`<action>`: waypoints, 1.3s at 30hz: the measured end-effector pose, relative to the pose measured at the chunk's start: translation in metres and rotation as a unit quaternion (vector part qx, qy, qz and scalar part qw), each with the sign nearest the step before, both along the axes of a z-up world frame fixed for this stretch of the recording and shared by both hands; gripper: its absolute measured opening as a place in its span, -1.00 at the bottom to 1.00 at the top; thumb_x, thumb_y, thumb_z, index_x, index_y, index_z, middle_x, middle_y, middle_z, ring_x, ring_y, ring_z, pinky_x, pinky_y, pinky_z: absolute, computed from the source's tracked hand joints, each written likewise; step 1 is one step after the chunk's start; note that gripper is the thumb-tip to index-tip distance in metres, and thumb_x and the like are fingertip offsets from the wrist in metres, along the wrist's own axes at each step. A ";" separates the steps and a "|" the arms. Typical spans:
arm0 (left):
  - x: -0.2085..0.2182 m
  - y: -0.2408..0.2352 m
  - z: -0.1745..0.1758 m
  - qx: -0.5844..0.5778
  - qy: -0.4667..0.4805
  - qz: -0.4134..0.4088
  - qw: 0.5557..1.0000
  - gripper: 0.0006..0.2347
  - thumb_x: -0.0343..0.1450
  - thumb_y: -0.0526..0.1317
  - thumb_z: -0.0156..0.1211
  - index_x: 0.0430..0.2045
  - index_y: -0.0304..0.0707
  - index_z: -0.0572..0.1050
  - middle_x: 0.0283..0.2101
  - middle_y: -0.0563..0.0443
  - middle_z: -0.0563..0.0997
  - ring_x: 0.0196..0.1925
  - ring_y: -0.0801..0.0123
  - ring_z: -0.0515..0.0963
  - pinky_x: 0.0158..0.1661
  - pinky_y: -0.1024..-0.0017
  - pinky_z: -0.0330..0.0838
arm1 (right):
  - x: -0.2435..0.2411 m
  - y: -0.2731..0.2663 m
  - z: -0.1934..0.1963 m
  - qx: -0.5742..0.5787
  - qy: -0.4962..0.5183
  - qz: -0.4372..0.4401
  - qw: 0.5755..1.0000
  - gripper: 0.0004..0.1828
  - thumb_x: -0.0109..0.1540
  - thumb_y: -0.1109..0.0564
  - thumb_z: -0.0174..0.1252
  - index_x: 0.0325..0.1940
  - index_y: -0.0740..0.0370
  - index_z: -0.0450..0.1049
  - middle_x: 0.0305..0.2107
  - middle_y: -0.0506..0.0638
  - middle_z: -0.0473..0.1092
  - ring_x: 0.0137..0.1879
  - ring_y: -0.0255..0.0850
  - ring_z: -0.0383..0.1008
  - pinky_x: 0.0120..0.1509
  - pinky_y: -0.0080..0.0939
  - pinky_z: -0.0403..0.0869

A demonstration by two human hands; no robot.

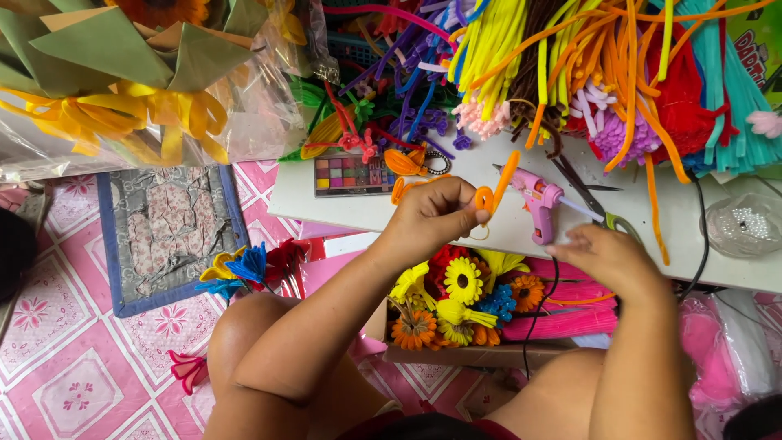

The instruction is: Assembling artificial flower petals by folding and gluing orange pipe cleaners.

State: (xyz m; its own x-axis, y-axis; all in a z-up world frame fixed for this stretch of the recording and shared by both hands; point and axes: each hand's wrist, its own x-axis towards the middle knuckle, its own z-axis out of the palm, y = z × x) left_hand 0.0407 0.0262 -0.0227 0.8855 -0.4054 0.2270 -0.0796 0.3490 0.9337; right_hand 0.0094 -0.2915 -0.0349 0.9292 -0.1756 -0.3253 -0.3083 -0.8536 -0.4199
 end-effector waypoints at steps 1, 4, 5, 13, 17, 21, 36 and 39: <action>0.000 -0.003 -0.004 -0.001 -0.003 0.001 1.000 -0.96 0.42 -0.40 0.28 -0.41 -0.29 0.53 -0.46 0.16 0.56 -0.50 0.69 0.36 -0.45 0.71 0.24 | 0.008 0.011 -0.010 -0.001 -0.003 0.001 1.000 -0.34 0.07 -0.17 0.37 0.08 0.35 0.56 -0.24 0.19 0.60 -0.17 -0.01 0.60 -0.03 -0.13 0.51; 0.001 -0.008 -0.012 -0.093 0.082 -0.070 0.990 -0.94 0.39 -0.36 0.32 -0.42 -0.30 0.53 -0.57 0.13 0.52 -0.58 0.64 0.41 -0.52 0.71 0.24 | 0.027 0.037 -0.039 0.175 -0.158 0.006 0.972 -0.49 0.10 0.06 0.40 0.03 0.40 0.49 -0.36 0.08 0.51 -0.41 -0.16 0.53 -0.27 -0.27 0.44; 0.001 -0.009 -0.013 -0.121 0.090 -0.085 0.985 -0.95 0.40 -0.35 0.31 -0.39 -0.31 0.54 -0.54 0.11 0.54 -0.56 0.62 0.44 -0.51 0.69 0.26 | 0.032 0.043 -0.051 0.117 -0.184 -0.010 0.976 -0.57 0.16 -0.02 0.34 0.01 0.28 0.55 -0.49 0.01 0.46 -0.51 -0.19 0.41 -0.38 -0.25 0.37; 0.005 0.006 -0.004 -0.256 0.101 -0.113 0.955 -0.95 0.42 -0.42 0.27 -0.31 -0.38 0.58 -0.40 0.01 0.58 -0.46 0.49 0.43 -0.40 0.58 0.32 | -0.025 0.075 0.031 0.533 -0.236 0.078 0.809 -0.43 0.22 0.39 -0.07 0.35 0.33 0.30 0.30 0.16 0.34 -0.01 -0.34 0.45 -0.48 -0.70 0.16; 0.004 0.002 -0.004 -0.304 0.127 -0.141 0.934 -0.96 0.44 -0.44 0.24 -0.29 -0.45 0.57 -0.38 -0.06 0.58 -0.46 0.47 0.42 -0.42 0.57 0.30 | -0.056 0.072 0.032 0.401 -0.397 0.171 0.808 -0.52 0.30 -0.16 0.11 0.02 0.31 0.48 -0.11 0.10 0.51 -0.13 -0.23 0.56 -0.06 -0.34 0.59; -0.001 0.002 0.001 -0.318 0.146 -0.157 0.923 -0.96 0.45 -0.44 0.23 -0.29 -0.44 0.56 -0.39 -0.06 0.58 -0.44 0.46 0.50 -0.38 0.57 0.35 | -0.064 0.079 0.036 0.365 -0.408 0.137 0.826 -0.57 0.25 -0.16 0.14 -0.15 0.30 0.49 -0.33 0.06 0.48 -0.26 -0.23 0.43 -0.06 -0.29 0.43; -0.004 0.000 0.003 -0.308 0.131 -0.168 0.927 -0.97 0.45 -0.42 0.24 -0.30 -0.42 0.56 -0.40 -0.04 0.58 -0.44 0.49 0.48 -0.38 0.60 0.36 | -0.066 0.079 0.034 0.372 -0.411 0.091 0.828 -0.61 0.23 -0.14 0.20 -0.23 0.27 0.46 -0.42 -0.01 0.46 -0.30 -0.30 0.39 -0.07 -0.37 0.39; -0.004 0.000 0.005 -0.306 0.133 -0.167 0.928 -0.98 0.44 -0.42 0.25 -0.33 -0.40 0.56 -0.42 -0.02 0.57 -0.46 0.51 0.48 -0.40 0.60 0.34 | -0.065 0.081 0.037 0.341 -0.432 0.122 0.826 -0.64 0.24 -0.15 0.17 -0.32 0.21 0.46 -0.48 -0.08 0.46 -0.16 -0.23 0.41 0.16 -0.23 0.41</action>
